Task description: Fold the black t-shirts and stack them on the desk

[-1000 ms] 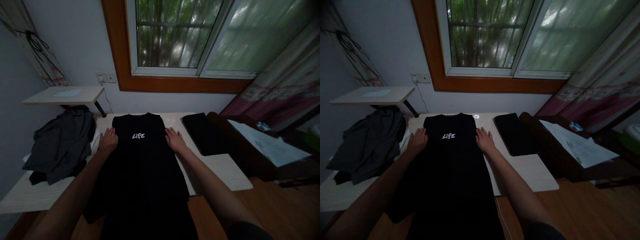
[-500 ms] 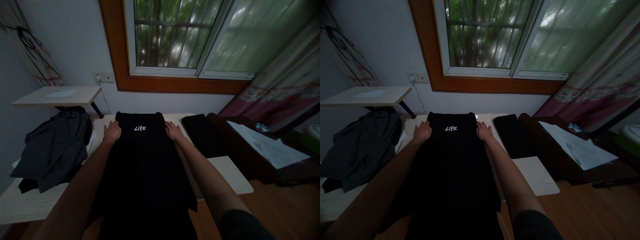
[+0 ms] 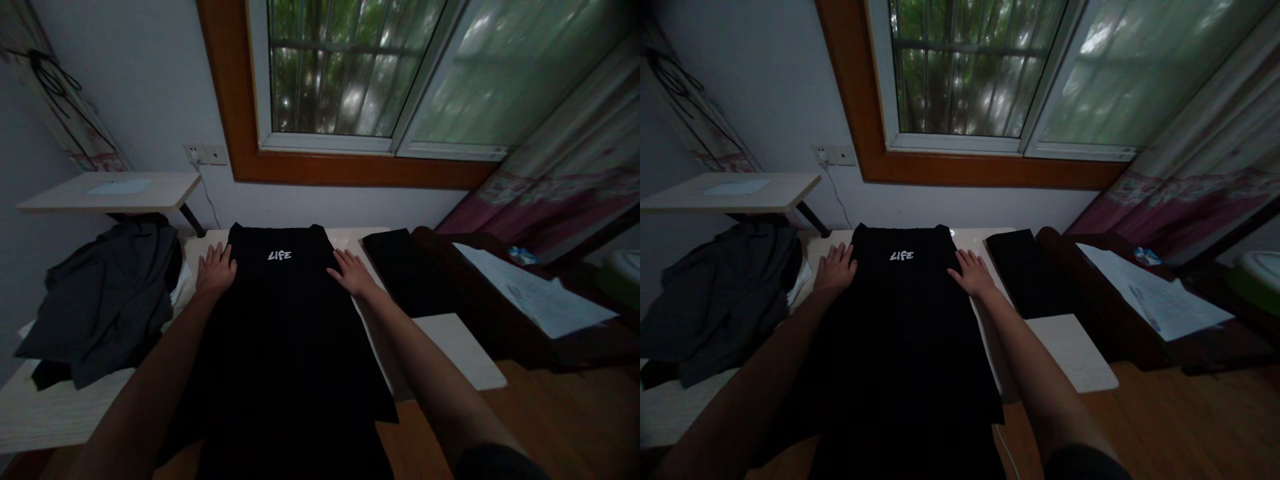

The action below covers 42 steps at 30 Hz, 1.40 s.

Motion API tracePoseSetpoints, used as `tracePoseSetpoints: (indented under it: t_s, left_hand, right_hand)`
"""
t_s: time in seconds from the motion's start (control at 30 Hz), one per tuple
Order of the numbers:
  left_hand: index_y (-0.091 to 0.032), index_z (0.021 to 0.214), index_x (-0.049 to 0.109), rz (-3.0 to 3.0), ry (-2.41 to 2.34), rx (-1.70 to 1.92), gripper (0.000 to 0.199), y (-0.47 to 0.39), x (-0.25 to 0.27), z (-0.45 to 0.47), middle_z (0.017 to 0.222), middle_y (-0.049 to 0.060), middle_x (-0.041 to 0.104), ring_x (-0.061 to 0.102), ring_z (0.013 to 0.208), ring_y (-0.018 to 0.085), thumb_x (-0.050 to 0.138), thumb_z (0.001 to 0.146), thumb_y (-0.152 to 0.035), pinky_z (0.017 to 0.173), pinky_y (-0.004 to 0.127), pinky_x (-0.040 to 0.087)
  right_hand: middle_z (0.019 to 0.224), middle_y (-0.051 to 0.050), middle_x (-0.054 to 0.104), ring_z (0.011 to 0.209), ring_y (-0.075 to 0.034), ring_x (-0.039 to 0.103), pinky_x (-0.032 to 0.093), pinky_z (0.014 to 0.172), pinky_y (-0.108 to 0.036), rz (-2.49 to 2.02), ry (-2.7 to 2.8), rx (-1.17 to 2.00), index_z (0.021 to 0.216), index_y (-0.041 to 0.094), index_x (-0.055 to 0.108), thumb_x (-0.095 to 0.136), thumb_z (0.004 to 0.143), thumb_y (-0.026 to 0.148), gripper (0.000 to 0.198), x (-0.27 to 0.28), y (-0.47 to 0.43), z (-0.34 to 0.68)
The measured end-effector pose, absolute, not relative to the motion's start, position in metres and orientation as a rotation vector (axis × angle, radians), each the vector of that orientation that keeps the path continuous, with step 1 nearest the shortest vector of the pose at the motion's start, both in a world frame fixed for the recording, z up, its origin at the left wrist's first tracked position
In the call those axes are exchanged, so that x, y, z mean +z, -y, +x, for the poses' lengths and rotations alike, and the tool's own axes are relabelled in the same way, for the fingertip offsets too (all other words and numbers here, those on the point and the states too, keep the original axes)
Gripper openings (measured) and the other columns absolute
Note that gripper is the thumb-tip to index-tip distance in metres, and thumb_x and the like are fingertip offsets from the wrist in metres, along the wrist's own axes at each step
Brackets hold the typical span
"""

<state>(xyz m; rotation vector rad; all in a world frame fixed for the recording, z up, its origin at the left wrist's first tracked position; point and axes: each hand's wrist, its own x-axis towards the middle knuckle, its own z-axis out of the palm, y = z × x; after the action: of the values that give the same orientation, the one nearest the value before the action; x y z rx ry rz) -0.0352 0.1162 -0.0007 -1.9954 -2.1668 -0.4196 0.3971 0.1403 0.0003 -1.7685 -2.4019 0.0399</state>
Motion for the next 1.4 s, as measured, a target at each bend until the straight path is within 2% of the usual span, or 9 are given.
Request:
tracePoseSetpoints:
  t_s: [0.23, 0.37, 0.43, 0.7, 0.83, 1.0, 1.2, 1.4]
  left_hand:
    - [-0.019, 0.148, 0.051, -2.096, 2.024, -0.318, 0.053, -0.050, -0.003, -0.049, 0.161, 0.012, 0.041, 0.030, 0.152, 0.034, 0.035, 0.100, -0.036, 0.121, 0.059, 0.027]
    - [-0.019, 0.139, 0.059, -2.081, 1.989, -0.350, 0.048, -0.026, 0.001, -0.051, 0.143, 0.015, 0.059, 0.048, 0.139, 0.033, 0.039, 0.099, -0.035, 0.119, 0.055, 0.030]
    - [-0.018, 0.135, 0.062, -2.061, 1.982, -0.367, 0.046, -0.021, 0.003, -0.050, 0.135, 0.016, 0.062, 0.053, 0.132, 0.033, 0.041, 0.098, -0.036, 0.118, 0.053, 0.032]
    - [-0.021, 0.141, 0.057, -2.035, 2.043, -0.376, 0.048, -0.025, 0.005, -0.047, 0.147, 0.013, 0.057, 0.049, 0.138, 0.031, 0.039, 0.098, -0.034, 0.119, 0.055, 0.030]
    - [-0.016, 0.141, 0.056, -2.052, 2.048, -0.372, 0.051, -0.038, 0.002, -0.050, 0.150, 0.015, 0.054, 0.049, 0.138, 0.031, 0.037, 0.097, -0.031, 0.120, 0.056, 0.028]
    - [-0.008, 0.138, 0.059, -2.083, 2.028, -0.377, 0.051, -0.064, -0.002, -0.056, 0.147, 0.018, 0.056, 0.050, 0.137, 0.030, 0.037, 0.095, -0.026, 0.122, 0.050, 0.028]
    - [-0.006, 0.136, 0.059, -2.057, 2.018, -0.339, 0.051, -0.088, -0.004, -0.056, 0.146, 0.020, 0.057, 0.051, 0.137, 0.030, 0.036, 0.093, -0.022, 0.123, 0.049, 0.026]
    - [-0.005, 0.136, 0.059, -2.048, 2.056, -0.369, 0.051, -0.104, -0.002, -0.053, 0.147, 0.021, 0.056, 0.050, 0.138, 0.032, 0.038, 0.092, -0.021, 0.124, 0.051, 0.025]
  right_hand:
    - [0.167, -0.012, 0.030, 0.156, -0.027, 0.024, 0.021, 0.126, -0.048, -1.686, 2.407, 0.052, 0.161, 0.020, 0.030, 0.037, 0.103, 0.059, 0.071, 0.001, -0.099, 0.416]
    - [0.166, -0.011, 0.032, 0.155, -0.028, 0.026, 0.023, 0.125, -0.050, -1.691, 2.414, 0.045, 0.156, 0.023, 0.042, 0.038, 0.104, 0.053, 0.060, 0.000, -0.088, 0.422]
    - [0.166, -0.011, 0.034, 0.155, -0.028, 0.027, 0.023, 0.125, -0.049, -1.690, 2.413, 0.016, 0.154, 0.024, 0.046, 0.038, 0.104, 0.051, 0.057, 0.001, -0.084, 0.421]
    - [0.163, -0.009, 0.039, 0.152, -0.027, 0.031, 0.026, 0.123, -0.049, -1.793, 2.332, -0.031, 0.153, 0.023, 0.046, 0.039, 0.104, 0.045, 0.055, 0.005, -0.081, 0.408]
    - [0.161, -0.007, 0.043, 0.151, -0.028, 0.033, 0.027, 0.123, -0.052, -1.847, 2.281, -0.078, 0.151, 0.023, 0.049, 0.039, 0.103, 0.042, 0.052, 0.004, -0.087, 0.403]
    - [0.158, -0.008, 0.047, 0.150, -0.030, 0.034, 0.030, 0.119, -0.056, -1.863, 2.262, -0.113, 0.149, 0.023, 0.051, 0.040, 0.103, 0.040, 0.050, 0.006, -0.100, 0.398]
    - [0.152, -0.010, 0.054, 0.149, -0.029, 0.036, 0.031, 0.118, -0.054, -1.834, 2.256, -0.184, 0.142, 0.022, 0.057, 0.040, 0.102, 0.032, 0.045, 0.011, -0.113, 0.394]
    - [0.153, -0.009, 0.053, 0.150, -0.028, 0.035, 0.031, 0.117, -0.054, -1.860, 2.226, -0.191, 0.144, 0.023, 0.056, 0.038, 0.102, 0.029, 0.046, 0.010, -0.131, 0.392]
